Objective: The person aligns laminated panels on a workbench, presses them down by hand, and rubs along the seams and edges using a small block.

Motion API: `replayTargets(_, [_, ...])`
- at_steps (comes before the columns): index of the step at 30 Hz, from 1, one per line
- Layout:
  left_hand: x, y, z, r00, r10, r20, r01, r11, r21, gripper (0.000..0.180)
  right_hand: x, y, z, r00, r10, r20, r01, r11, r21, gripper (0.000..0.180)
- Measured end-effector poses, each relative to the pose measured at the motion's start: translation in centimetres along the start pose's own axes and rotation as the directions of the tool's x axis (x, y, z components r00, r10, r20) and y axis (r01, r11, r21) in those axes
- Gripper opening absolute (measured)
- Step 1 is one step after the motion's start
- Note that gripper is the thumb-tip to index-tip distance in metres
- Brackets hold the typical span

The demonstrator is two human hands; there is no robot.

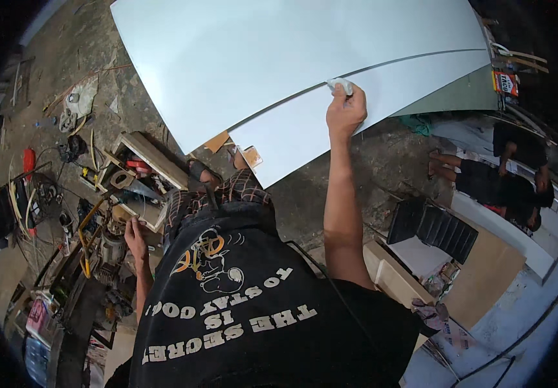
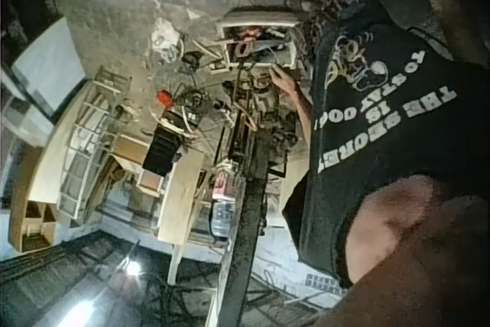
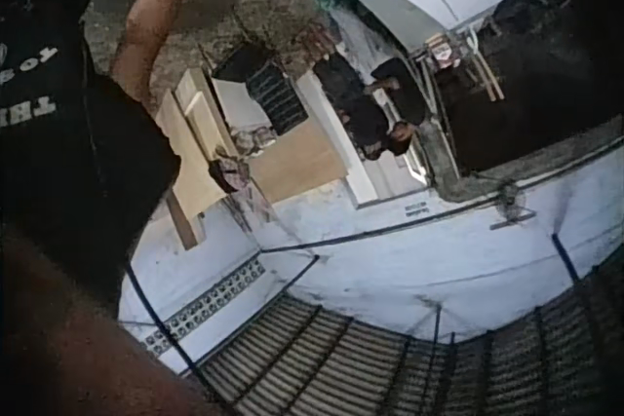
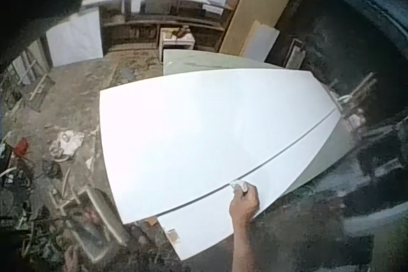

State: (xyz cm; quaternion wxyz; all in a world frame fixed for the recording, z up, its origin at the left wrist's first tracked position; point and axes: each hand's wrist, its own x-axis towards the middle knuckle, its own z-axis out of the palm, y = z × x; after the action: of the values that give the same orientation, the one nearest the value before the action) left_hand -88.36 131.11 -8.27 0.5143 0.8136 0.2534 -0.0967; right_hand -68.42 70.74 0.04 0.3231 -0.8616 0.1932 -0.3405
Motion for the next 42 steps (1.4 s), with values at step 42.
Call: replayTargets(42, [2.6,-2.7,-0.4,0.998,-0.065,0.024,0.066,0.996,-0.056,0.045,-3.7,-5.6,1.2,0.973,-0.164,0.164,0.174,0.984,-0.045,0.014])
